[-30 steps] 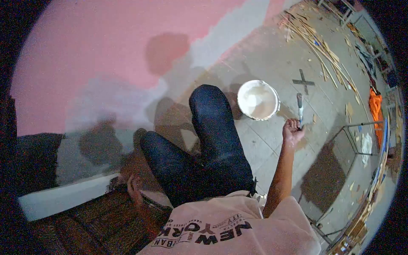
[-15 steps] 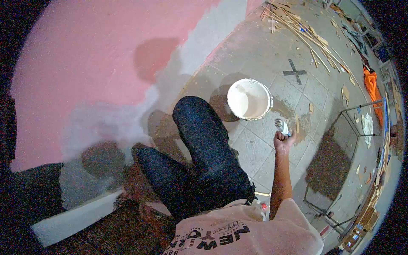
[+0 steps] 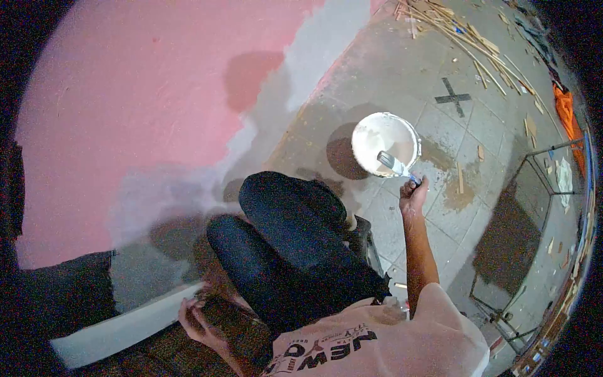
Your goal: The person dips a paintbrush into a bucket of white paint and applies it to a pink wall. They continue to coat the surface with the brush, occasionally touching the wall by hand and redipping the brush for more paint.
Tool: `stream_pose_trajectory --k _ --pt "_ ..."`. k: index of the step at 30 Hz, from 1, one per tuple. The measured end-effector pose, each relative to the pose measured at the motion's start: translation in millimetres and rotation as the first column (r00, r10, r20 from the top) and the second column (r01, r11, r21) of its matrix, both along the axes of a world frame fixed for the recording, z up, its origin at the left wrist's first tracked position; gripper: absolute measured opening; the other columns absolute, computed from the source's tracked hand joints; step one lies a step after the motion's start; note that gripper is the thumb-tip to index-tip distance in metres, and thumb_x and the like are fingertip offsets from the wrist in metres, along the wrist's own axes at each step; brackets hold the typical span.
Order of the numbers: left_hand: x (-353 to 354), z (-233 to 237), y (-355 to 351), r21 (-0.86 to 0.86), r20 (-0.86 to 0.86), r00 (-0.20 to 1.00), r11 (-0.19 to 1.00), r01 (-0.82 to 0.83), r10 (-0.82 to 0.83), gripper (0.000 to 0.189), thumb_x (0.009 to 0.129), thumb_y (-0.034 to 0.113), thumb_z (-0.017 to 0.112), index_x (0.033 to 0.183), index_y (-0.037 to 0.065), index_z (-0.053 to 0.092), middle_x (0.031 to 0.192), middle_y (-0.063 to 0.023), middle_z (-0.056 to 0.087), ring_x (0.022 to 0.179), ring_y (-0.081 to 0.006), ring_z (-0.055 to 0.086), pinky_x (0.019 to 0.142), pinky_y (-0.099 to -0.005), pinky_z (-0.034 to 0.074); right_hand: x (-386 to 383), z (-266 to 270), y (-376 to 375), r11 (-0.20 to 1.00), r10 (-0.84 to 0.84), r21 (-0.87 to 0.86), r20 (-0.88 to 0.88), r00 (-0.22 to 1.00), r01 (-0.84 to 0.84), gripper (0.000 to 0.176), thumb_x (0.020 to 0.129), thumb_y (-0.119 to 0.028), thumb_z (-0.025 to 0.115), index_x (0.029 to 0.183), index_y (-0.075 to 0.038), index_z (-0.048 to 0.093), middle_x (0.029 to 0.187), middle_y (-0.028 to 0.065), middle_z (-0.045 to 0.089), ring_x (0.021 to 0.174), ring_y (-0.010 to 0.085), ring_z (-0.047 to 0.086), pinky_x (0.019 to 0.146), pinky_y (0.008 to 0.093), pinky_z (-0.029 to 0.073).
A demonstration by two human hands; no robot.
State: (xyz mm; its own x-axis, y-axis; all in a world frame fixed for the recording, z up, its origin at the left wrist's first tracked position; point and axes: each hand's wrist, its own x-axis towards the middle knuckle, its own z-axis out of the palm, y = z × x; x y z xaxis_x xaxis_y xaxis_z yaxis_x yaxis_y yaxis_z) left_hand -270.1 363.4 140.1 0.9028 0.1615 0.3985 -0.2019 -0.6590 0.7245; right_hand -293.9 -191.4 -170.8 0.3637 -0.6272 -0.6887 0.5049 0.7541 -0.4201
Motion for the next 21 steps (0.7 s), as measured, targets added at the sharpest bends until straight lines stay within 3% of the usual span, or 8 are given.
stream_pose_trajectory --k 2,5,8,11,13,16,19,21 --pt "8.3 10.1 -24.0 0.188 -0.023 0.984 0.966 0.177 -0.176 0.034 0.108 0.014 0.05 0.139 0.0 0.053 0.112 -0.0131 0.064 0.086 -0.0211 0.062 0.083 -0.0405 0.052 1.6 -11.9 2.0 0.998 0.053 -0.044 -0.027 0.998 -0.054 0.042 0.108 -0.042 0.042 0.107 -0.007 0.064 0.059 -0.0062 0.04 0.05 0.0089 0.034 0.047 0.0268 0.029" --pt "26.3 -1.7 -42.0 0.138 0.14 0.965 0.97 0.202 -0.221 0.024 0.107 0.015 0.053 0.124 0.0 0.059 0.098 -0.0139 0.066 0.081 -0.0212 0.063 0.079 -0.0399 0.051 10.2 -17.8 7.9 0.985 0.055 -0.153 -0.19 0.98 -0.085 0.044 0.107 -0.042 0.047 0.111 -0.004 0.069 0.063 -0.0051 0.046 0.051 0.0071 0.038 0.047 0.0255 0.033" --pt "60.1 -31.9 -48.2 0.005 0.251 0.957 0.988 0.153 -0.149 0.024 0.106 0.024 0.055 0.115 0.002 0.06 0.087 -0.012 0.064 0.079 -0.0224 0.062 0.078 -0.0395 0.05 27.2 -16.1 13.1 0.914 0.051 -0.346 -0.421 0.905 -0.212 0.044 0.108 -0.038 0.051 0.115 -0.001 0.073 0.072 -0.0025 0.057 0.058 0.0068 0.046 0.052 0.0254 0.04" --pt "101.1 -29.4 -64.7 -0.197 0.069 0.997 0.979 0.047 -0.034 0.033 0.105 0.033 0.057 0.111 0.001 0.057 0.088 -0.0102 0.061 0.082 -0.0232 0.06 0.08 -0.0394 0.048 48.5 -14.7 13.5 0.792 0.062 -0.461 -0.592 0.804 -0.401 0.039 0.107 -0.033 0.054 0.115 -0.001 0.076 0.078 -0.0001 0.062 0.066 0.0077 0.052 0.06 0.0252 0.043" --pt "142.5 -33.6 -76.2 -0.349 0.02 0.998 0.935 0.069 -0.066 0.036 0.104 0.034 0.057 0.112 0.0 0.055 0.092 -0.0099 0.06 0.085 -0.0228 0.058 0.082 -0.0392 0.047 63.1 -38.9 9.3 0.717 0.007 -0.513 -0.673 0.74 -0.473 0.038 0.106 -0.032 0.056 0.113 -0.001 0.076 0.078 0.001 0.063 0.067 0.0085 0.054 0.06 0.0264 0.044" --pt "208.7 -55.0 -106.9 -0.582 0.131 0.983 0.793 0.182 -0.129 0.037 0.102 0.033 0.056 0.116 -0.002 0.054 0.101 -0.0105 0.057 0.09 -0.0212 0.054 0.084 -0.0383 0.044 86.3 -58.7 -7.1 0.599 -0.053 -0.526 -0.779 0.625 -0.604 0.039 0.104 -0.034 0.058 0.112 -0.001 0.077 0.078 0.0039 0.066 0.068 0.0106 0.058 0.06 0.0283 0.047" --pt "272.3 -81.1 -127.2 -0.751 0.236 0.857 0.474 0.46 -0.459 0.043 0.101 0.016 0.06 0.138 -0.006 0.051 0.123 -0.0147 0.059 0.098 -0.0225 0.061 0.094 -0.0396 0.051 112.7 -73.2 -20.5 0.462 -0.09 -0.5 -0.848 0.522 -0.732 0.042 0.102 -0.037 0.061 0.108 0.0 0.077 0.071 0.0074 0.067 0.066 0.0123 0.061 0.061 0.0291 0.049" --pt "296.1 -80.1 -176.1 -0.617 -0.003 0.931 0.733 0.287 -0.366 0.039 0.104 0.019 0.054 0.134 -0.006 0.052 0.112 -0.0125 0.06 0.097 -0.0207 0.058 0.091 -0.0383 0.049 127.5 -87.9 -30.2 0.372 -0.101 -0.449 -0.889 0.446 -0.812 0.043 0.102 -0.039 0.062 0.105 0.001 0.077 0.069 0.0068 0.067 0.065 0.0127 0.061 0.061 0.0301 0.049"
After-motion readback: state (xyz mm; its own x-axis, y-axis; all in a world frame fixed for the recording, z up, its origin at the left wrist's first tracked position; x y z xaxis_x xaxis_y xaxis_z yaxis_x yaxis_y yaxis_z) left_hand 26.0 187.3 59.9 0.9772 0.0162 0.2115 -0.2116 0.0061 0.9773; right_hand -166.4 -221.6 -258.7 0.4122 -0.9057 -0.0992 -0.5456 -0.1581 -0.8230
